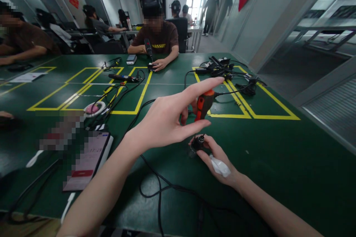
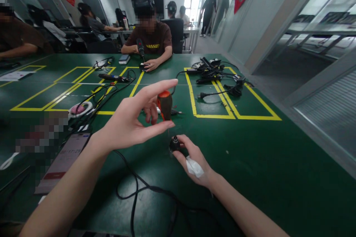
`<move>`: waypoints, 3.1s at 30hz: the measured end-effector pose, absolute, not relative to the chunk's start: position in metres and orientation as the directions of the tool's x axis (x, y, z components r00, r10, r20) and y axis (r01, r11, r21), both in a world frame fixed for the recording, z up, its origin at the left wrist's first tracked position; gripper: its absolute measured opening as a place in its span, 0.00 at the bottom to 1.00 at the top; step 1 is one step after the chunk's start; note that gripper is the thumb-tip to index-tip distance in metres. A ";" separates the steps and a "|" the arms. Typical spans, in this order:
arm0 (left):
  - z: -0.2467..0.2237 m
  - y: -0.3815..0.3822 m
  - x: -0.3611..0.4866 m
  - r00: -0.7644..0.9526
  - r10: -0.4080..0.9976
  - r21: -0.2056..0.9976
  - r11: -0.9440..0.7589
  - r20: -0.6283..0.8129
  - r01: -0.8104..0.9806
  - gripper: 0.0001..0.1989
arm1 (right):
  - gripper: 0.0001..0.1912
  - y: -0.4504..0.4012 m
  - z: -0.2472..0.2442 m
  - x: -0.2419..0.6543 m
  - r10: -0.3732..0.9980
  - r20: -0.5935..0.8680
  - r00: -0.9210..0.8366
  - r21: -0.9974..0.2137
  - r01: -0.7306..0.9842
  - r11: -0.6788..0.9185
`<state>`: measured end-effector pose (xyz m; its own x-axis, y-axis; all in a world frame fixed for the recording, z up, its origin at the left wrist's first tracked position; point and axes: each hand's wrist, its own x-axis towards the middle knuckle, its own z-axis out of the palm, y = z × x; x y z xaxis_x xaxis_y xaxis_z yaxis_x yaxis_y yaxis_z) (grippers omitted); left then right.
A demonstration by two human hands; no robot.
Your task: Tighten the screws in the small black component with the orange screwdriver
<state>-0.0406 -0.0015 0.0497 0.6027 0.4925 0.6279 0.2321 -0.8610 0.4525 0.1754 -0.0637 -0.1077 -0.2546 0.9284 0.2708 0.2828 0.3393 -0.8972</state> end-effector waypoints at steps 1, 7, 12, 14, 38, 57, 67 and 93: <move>0.050 -0.001 -0.041 0.601 0.490 0.445 -0.864 0.632 0.236 0.36 | 0.15 -0.064 -0.108 0.176 0.928 0.269 -0.257 -0.898 0.281 0.338; 0.057 -0.003 -0.042 0.619 0.487 0.481 -0.855 0.616 0.194 0.35 | 0.15 -0.063 -0.108 0.177 0.932 0.242 -0.268 -0.904 0.287 0.317; 0.055 0.001 -0.042 0.596 0.461 0.426 -0.880 0.657 0.212 0.34 | 0.15 -0.062 -0.107 0.176 0.930 0.251 -0.269 -0.897 0.298 0.328; 0.055 0.001 -0.041 0.603 0.439 0.392 -0.894 0.666 0.219 0.32 | 0.15 -0.062 -0.107 0.176 0.932 0.249 -0.265 -0.896 0.302 0.325; 0.058 -0.003 -0.040 0.581 0.459 0.427 -0.881 0.672 0.202 0.30 | 0.16 -0.062 -0.108 0.174 0.940 0.226 -0.255 -0.906 0.300 0.299; 0.057 -0.005 -0.039 0.580 0.413 0.383 -0.906 0.702 0.182 0.29 | 0.17 -0.062 -0.106 0.175 0.941 0.220 -0.257 -0.906 0.304 0.295; 0.056 -0.003 -0.038 0.541 0.432 0.399 -0.898 0.721 0.185 0.25 | 0.17 -0.061 -0.109 0.174 0.940 0.232 -0.248 -0.908 0.293 0.301; 0.058 -0.007 -0.036 0.511 0.432 0.410 -0.898 0.743 0.163 0.24 | 0.16 -0.061 -0.108 0.175 0.943 0.215 -0.252 -0.911 0.296 0.287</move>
